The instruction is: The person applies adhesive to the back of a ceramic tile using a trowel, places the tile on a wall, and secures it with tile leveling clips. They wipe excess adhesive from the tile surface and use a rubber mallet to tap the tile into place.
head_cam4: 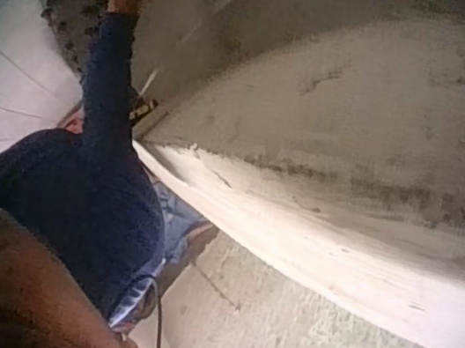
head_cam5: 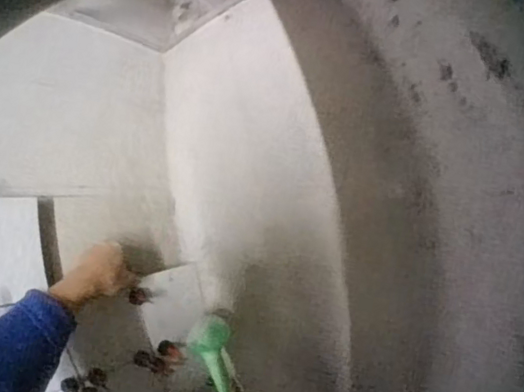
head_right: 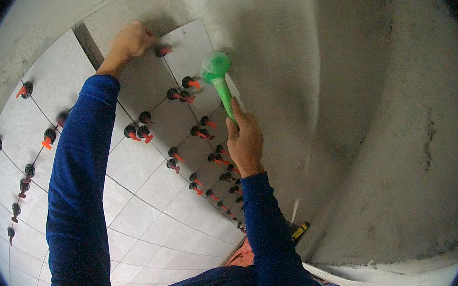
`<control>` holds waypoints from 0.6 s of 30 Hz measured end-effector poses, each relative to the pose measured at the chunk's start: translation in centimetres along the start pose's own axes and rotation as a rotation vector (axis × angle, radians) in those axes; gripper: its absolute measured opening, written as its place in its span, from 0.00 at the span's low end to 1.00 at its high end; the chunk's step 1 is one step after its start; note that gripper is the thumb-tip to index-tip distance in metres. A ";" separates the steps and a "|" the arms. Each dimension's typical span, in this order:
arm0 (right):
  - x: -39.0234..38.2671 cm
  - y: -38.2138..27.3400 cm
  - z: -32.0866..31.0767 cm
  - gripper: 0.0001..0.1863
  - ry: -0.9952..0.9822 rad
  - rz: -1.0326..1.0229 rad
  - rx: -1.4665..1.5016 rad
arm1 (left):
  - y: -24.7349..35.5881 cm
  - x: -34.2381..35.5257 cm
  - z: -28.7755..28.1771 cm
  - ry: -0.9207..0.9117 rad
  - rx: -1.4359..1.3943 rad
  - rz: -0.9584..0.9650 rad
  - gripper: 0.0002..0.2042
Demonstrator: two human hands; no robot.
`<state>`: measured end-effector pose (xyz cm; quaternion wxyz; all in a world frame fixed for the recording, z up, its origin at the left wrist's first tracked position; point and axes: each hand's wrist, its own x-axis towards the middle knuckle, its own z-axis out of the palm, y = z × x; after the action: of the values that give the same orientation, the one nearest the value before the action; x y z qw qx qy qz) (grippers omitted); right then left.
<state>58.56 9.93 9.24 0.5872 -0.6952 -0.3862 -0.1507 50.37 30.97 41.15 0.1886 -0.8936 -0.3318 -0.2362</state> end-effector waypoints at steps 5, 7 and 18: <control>0.9 0.8 2.5 0.28 0.076 -0.076 0.051 | 0.4 -0.8 -0.5 -0.014 -0.010 0.008 0.20; 1.4 1.1 3.1 0.28 0.099 -0.106 0.082 | 0.5 -1.0 -0.7 -0.019 -0.005 0.006 0.20; 1.4 1.1 1.1 0.28 0.124 -0.093 0.151 | 0.3 -0.4 -0.5 -0.012 0.004 0.013 0.18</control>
<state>59.96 11.48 9.09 0.6532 -0.6196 -0.3912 -0.1909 50.18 30.29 41.28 0.1899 -0.8967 -0.3277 -0.2290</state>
